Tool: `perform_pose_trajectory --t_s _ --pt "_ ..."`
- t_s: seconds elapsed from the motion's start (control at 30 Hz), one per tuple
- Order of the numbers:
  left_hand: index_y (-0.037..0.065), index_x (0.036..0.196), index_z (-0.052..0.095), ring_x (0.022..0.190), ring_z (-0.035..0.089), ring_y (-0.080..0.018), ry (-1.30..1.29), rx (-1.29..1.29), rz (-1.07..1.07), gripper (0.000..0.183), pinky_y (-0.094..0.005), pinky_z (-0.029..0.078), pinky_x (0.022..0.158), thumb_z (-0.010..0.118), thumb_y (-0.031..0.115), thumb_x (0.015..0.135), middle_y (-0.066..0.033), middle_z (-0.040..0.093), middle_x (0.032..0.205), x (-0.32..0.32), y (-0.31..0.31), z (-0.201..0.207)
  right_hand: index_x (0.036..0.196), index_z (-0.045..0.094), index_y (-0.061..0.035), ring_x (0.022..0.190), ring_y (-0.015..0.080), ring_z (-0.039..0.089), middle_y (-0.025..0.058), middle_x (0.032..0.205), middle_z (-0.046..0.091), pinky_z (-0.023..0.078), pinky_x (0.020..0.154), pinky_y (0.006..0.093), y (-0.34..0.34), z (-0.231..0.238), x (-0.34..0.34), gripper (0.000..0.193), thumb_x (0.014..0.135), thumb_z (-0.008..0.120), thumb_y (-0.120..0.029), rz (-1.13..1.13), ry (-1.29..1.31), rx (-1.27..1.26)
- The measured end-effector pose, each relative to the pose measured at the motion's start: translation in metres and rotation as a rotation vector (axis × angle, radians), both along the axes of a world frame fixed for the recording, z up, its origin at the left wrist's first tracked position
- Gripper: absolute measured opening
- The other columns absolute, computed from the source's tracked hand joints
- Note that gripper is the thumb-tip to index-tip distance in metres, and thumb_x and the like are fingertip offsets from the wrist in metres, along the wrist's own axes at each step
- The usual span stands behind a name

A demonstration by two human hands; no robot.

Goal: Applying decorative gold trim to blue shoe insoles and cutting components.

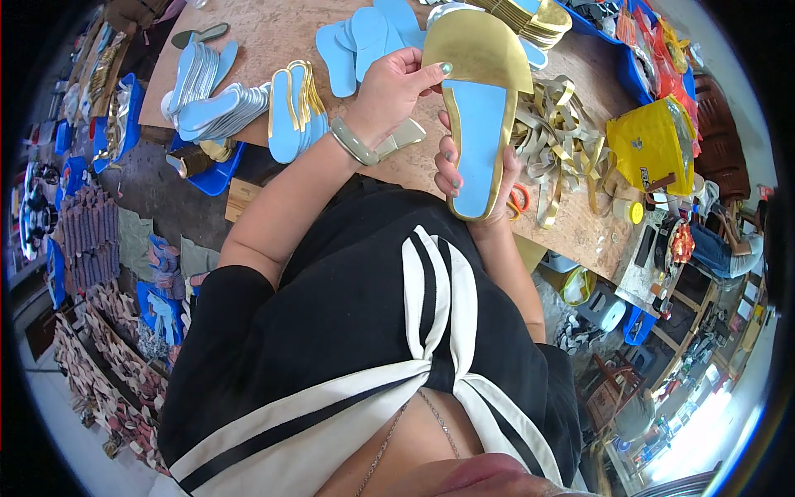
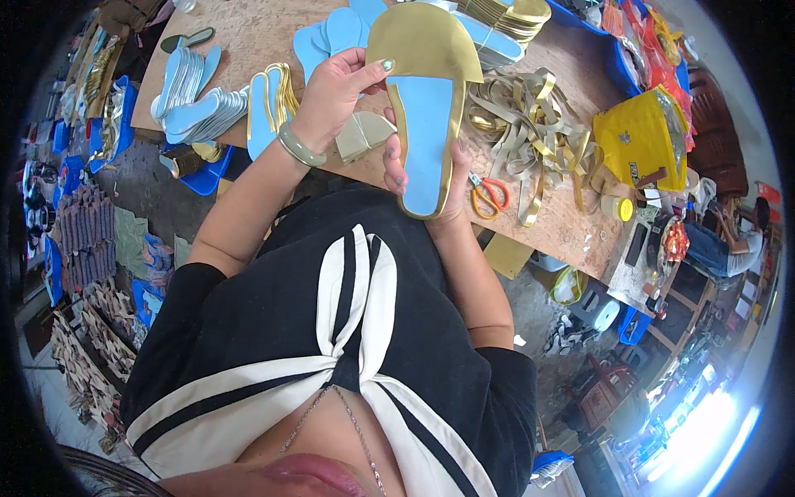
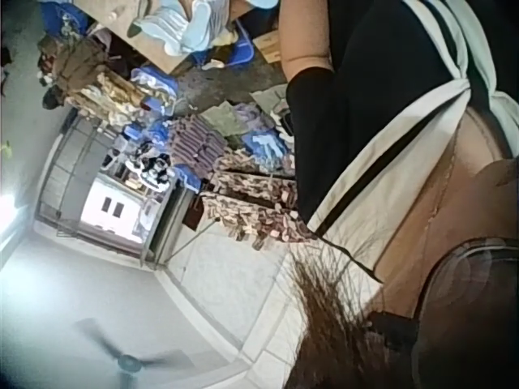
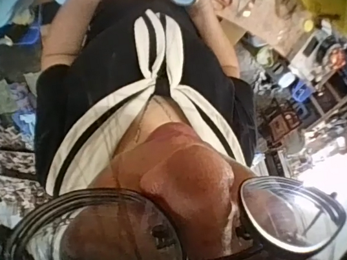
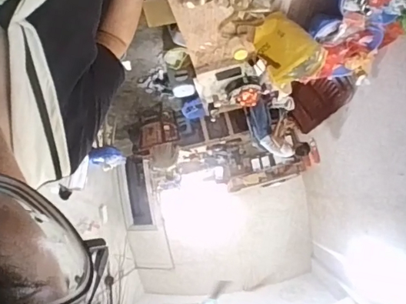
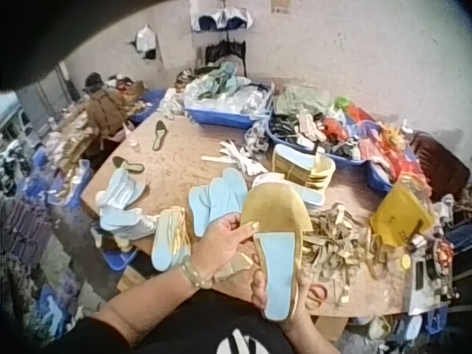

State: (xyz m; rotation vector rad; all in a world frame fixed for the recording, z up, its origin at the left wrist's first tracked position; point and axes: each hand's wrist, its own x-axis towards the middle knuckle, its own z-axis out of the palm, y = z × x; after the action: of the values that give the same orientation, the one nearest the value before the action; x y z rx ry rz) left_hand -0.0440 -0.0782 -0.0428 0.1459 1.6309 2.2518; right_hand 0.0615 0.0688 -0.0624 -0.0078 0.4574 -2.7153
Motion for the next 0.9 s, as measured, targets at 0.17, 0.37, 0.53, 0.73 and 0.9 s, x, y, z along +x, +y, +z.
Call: perform_pose_trajectory --t_s 0.17,0.37,0.53,0.73,0.9 --pt "-0.002 0.102 0.057 0.083 0.058 -0.0072 0.072 -0.09 0.023 0.023 -0.0213 0.048 0.075 0.065 0.012 0.085 -0.005 0.064 0.092 0.004 0.001 0.008 0.136 0.026 0.0073 0.054 0.0131 0.04 0.0088 0.084 0.047 0.035 0.043 0.025 -0.003 0.0 0.0 0.098 0.073 0.06 -0.061 -0.004 -0.006 0.052" --pt "0.0 0.105 0.056 0.086 0.06 -0.0088 0.105 -0.08 -0.034 0.024 -0.0217 0.047 0.078 0.063 0.015 0.088 -0.0041 0.063 0.095 0.004 -0.003 0.009 0.137 0.023 0.007 0.053 0.0135 0.04 0.0093 0.085 0.046 0.034 0.043 0.0253 -0.004 -0.002 0.0 0.096 0.076 0.062 -0.055 0.02 -0.013 -0.168" --pt "0.001 0.106 0.057 0.089 0.061 -0.0117 -0.019 0.06 -0.107 0.023 -0.0247 0.047 0.083 0.058 0.018 0.091 -0.0046 0.063 0.096 0.008 -0.006 0.016 0.139 0.017 0.0057 0.053 0.0138 0.041 0.0113 0.086 0.046 0.034 0.042 0.0258 0.002 -0.008 0.0 0.094 0.079 0.061 -0.052 0.037 -0.02 -0.338" --pt "-0.001 0.111 0.056 0.091 0.061 -0.0131 0.034 0.035 -0.107 0.025 -0.026 0.048 0.084 0.056 0.016 0.092 -0.0059 0.063 0.099 0.007 -0.006 0.008 0.141 0.015 0.0045 0.053 0.0136 0.041 0.0117 0.089 0.047 0.035 0.043 0.0251 0.003 -0.007 0.001 0.093 0.081 0.059 -0.052 0.019 -0.044 -0.299" --pt "-0.001 0.114 0.055 0.093 0.06 -0.0126 0.062 0.053 -0.125 0.027 -0.0266 0.048 0.085 0.056 0.013 0.091 -0.0062 0.062 0.101 0.012 -0.001 0.01 0.141 0.018 0.0039 0.054 0.0141 0.041 0.0118 0.089 0.047 0.035 0.043 0.0251 0.006 -0.006 0.0 0.094 0.079 0.06 -0.053 0.01 -0.029 -0.301"
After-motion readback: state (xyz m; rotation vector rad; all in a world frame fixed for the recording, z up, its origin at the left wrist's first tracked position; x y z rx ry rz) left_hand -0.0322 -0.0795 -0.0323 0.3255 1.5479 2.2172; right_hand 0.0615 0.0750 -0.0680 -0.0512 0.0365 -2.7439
